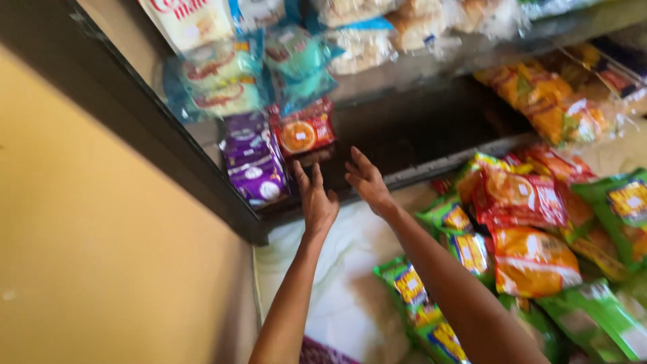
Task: Organizing and stocking instant noodles, bread, and other pantry items on a shelf.
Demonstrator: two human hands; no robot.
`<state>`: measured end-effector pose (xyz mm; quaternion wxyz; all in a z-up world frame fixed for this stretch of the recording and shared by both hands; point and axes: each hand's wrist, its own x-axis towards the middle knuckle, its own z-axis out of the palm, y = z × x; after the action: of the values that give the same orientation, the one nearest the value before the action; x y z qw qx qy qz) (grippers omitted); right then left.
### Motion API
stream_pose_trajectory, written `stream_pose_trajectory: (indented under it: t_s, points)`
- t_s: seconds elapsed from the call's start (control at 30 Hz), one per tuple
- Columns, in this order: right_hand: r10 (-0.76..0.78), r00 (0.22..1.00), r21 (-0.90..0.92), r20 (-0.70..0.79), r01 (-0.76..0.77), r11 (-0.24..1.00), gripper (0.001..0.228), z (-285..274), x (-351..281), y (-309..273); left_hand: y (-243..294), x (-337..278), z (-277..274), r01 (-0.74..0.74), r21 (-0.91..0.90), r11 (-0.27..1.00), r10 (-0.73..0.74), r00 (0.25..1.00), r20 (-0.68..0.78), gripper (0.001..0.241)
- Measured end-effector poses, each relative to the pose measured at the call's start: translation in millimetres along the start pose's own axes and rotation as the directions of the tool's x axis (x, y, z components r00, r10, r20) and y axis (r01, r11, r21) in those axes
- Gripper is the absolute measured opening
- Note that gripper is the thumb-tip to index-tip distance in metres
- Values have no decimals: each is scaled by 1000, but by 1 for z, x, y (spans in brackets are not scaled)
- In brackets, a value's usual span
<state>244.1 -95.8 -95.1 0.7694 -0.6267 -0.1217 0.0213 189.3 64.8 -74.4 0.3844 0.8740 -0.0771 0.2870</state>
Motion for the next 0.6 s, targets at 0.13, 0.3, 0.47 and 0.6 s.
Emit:
stream_pose_trajectory:
  t_s: [0.13,0.3,0.47,0.6]
  points:
    - [13,1000,47,-16,-12,999,81,-7,-35,-2,27,-31,-6,14,39,999,-18,996,92,81]
    - [31,999,73,-30,-28,997,76,-30,-89,1,64,-67,-10,-28,-1,1000,28,990,136,81]
    - [26,998,-17,-55,-27,999,67,-58,-144,-2,78,-116,1,-1,-86,996,21,973,230,75]
    - [47,995,-171,-87,-61,983,54,-75,-181,-33,80,-153,8,50,-122,991,-13,956,293,70]
